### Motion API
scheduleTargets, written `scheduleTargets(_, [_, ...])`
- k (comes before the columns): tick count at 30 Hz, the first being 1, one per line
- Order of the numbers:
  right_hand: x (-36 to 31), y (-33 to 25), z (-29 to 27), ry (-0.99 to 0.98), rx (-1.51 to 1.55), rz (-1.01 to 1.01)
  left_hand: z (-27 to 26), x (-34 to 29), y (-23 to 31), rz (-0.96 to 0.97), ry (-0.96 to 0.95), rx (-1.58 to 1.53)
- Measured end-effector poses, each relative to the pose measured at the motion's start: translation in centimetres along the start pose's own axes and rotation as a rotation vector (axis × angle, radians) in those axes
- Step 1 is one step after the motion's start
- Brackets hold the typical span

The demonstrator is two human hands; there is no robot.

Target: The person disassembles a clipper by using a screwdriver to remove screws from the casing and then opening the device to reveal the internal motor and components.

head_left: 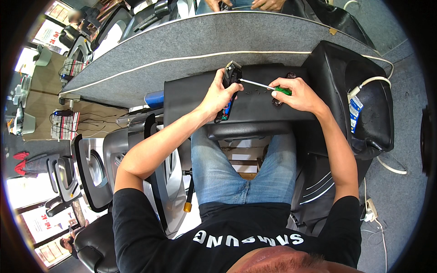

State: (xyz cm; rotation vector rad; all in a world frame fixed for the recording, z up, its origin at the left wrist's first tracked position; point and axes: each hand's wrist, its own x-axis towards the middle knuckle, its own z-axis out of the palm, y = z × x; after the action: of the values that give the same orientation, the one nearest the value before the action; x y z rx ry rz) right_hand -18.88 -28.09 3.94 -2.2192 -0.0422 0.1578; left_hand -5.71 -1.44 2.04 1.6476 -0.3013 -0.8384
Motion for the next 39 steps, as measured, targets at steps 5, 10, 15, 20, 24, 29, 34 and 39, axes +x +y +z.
scheduleTargets(5, [0.1, -0.6, 0.1, -0.004, -0.007, 0.014, -0.2, 0.1, -0.3, 0.009, -0.007, 0.000])
scheduleTargets(10, [0.0, -0.5, 0.0, -0.054, 0.062, 0.088, 0.2, 0.1, -0.6, 0.055, 0.019, 0.057])
scheduleTargets(15, [-0.2, -1.7, 0.4, -0.180, 0.280, 0.249, -0.2, 1.0, -2.5, 0.196, 0.068, 0.186])
scheduleTargets(20, [-0.4, -1.4, 0.3, -0.281, 0.608, 0.339, 0.0, 0.8, -2.4, 0.296, 0.077, 0.263])
scheduleTargets(24, [-0.4, -1.1, 0.2, -0.303, 0.845, 0.426, 0.0, 0.4, -2.0, 0.336, 0.058, 0.287])
scheduleTargets(29, [-0.1, -0.5, -0.1, -0.340, 0.819, 0.433, -0.1, 0.4, -2.3, 0.286, 0.049, 0.324])
scheduleTargets(34, [-0.2, -1.1, 0.2, -0.343, 0.629, 0.423, -0.1, 0.3, -2.8, 0.277, 0.029, 0.369])
scheduleTargets(39, [-0.2, -0.9, 0.9, -0.243, 0.242, 0.297, -0.1, 0.4, -3.1, 0.243, 0.005, 0.380])
